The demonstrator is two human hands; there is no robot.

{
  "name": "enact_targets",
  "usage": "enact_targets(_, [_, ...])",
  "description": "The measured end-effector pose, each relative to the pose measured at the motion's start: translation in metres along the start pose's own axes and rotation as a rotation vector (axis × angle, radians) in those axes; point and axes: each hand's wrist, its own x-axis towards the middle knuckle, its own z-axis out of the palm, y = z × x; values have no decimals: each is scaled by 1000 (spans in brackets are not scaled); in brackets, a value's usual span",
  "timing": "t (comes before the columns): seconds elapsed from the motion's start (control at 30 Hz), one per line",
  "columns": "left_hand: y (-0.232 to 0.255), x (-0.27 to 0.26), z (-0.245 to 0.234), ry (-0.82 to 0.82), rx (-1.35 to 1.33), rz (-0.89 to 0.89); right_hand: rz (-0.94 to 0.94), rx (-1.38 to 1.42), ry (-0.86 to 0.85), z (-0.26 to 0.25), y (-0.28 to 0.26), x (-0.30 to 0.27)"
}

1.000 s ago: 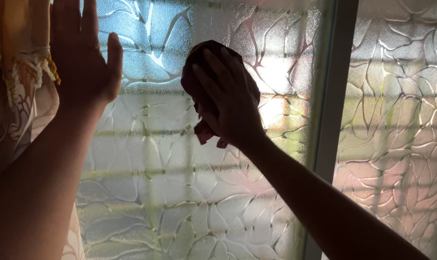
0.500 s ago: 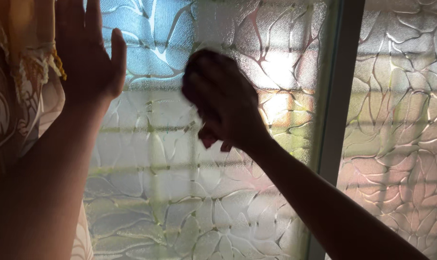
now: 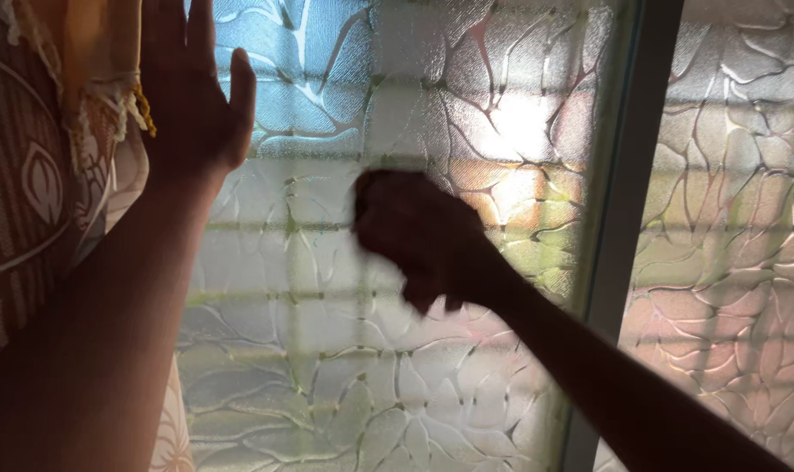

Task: The person sprays a cleaning solution onto a window and wipes the glass surface with a cloth.

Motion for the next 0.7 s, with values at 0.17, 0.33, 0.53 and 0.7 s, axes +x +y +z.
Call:
enact_targets(0.17, [2,0,-1,-7,-7,-25,33,1,1258,20,1,-39])
enact_targets(0.33, [1,-2,2,-37,13,-78,-440,-64,880,50,-27,-56])
enact_targets(0.53, [-2,0,3,34,-30,3,-305,129,839,19,39,-69])
enact_targets(0.7, [1,-1,2,27,37,-10,239,-182,1375,15,38,-68])
